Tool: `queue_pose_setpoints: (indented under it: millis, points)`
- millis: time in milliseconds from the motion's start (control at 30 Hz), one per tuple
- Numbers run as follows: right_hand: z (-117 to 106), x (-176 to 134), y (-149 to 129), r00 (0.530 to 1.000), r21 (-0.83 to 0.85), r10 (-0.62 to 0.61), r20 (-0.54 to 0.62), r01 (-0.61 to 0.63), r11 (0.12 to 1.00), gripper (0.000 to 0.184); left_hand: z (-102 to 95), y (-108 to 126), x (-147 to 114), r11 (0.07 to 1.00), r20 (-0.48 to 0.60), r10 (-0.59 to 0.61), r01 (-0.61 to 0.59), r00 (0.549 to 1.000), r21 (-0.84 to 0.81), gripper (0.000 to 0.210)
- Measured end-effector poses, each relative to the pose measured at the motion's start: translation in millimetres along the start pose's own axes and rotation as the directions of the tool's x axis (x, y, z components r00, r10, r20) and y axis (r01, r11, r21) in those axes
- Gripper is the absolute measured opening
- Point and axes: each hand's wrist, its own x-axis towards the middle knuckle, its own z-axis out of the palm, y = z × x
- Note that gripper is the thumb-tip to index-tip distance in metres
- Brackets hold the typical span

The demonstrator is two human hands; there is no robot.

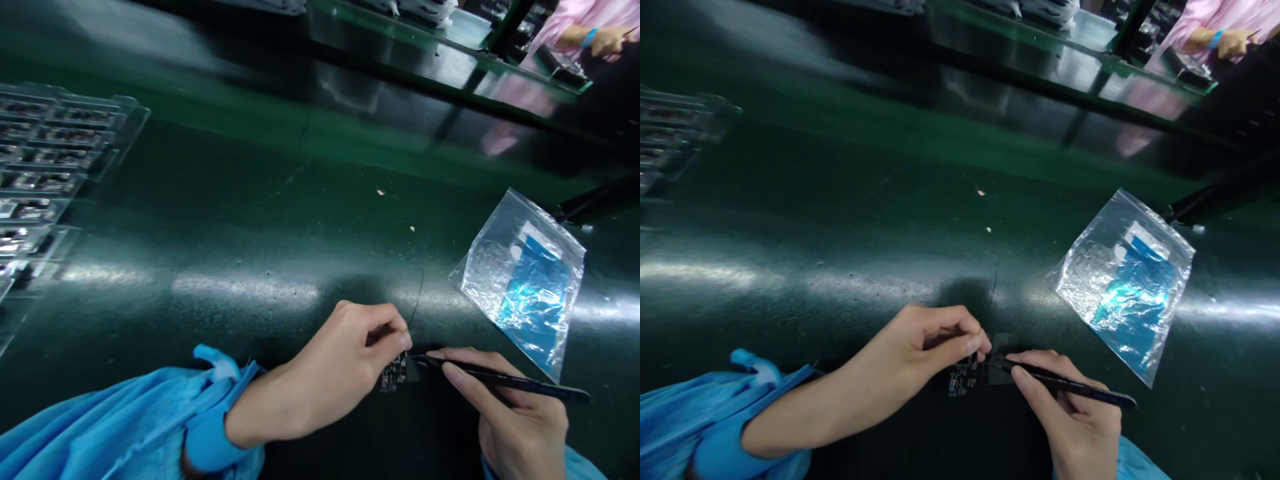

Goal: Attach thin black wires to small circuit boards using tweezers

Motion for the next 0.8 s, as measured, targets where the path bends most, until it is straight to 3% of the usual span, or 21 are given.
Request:
queue_pose_setpoints:
  millis: [67,200,367,500,800]
  points:
    - [1.1,4.4,-1.5,1.000,0.002,-0.018,-0.002,0.018,1.000,0.015,-1.3,0.1,0.4,1.000,-0.043,-0.031,0.031,0.999,0.002,0.023]
    - [3.5,10.0,-0.6,0.999,-0.025,0.014,-0.035,-0.015,1.000,0.013,-5.4,0.8,2.5,0.996,-0.025,-0.084,0.085,0.996,0.026,0.024]
    - [5.0,9.9,2.7,0.998,-0.053,-0.066,0.009,0.066,0.996,0.015,-7.2,3.0,3.0,0.997,-0.007,-0.076,0.077,0.997,0.028,0.024]
    - [7.7,6.8,-0.5,0.999,-0.019,0.016,-0.051,-0.017,1.000,0.014,-7.2,4.7,2.7,0.995,0.007,-0.085,0.084,0.996,0.049,0.024]
    - [9.4,3.3,0.1,0.996,0.013,0.019,-0.086,-0.018,1.000,0.014,-6.5,2.9,0.9,0.998,0.041,-0.053,0.052,0.998,0.039,0.026]
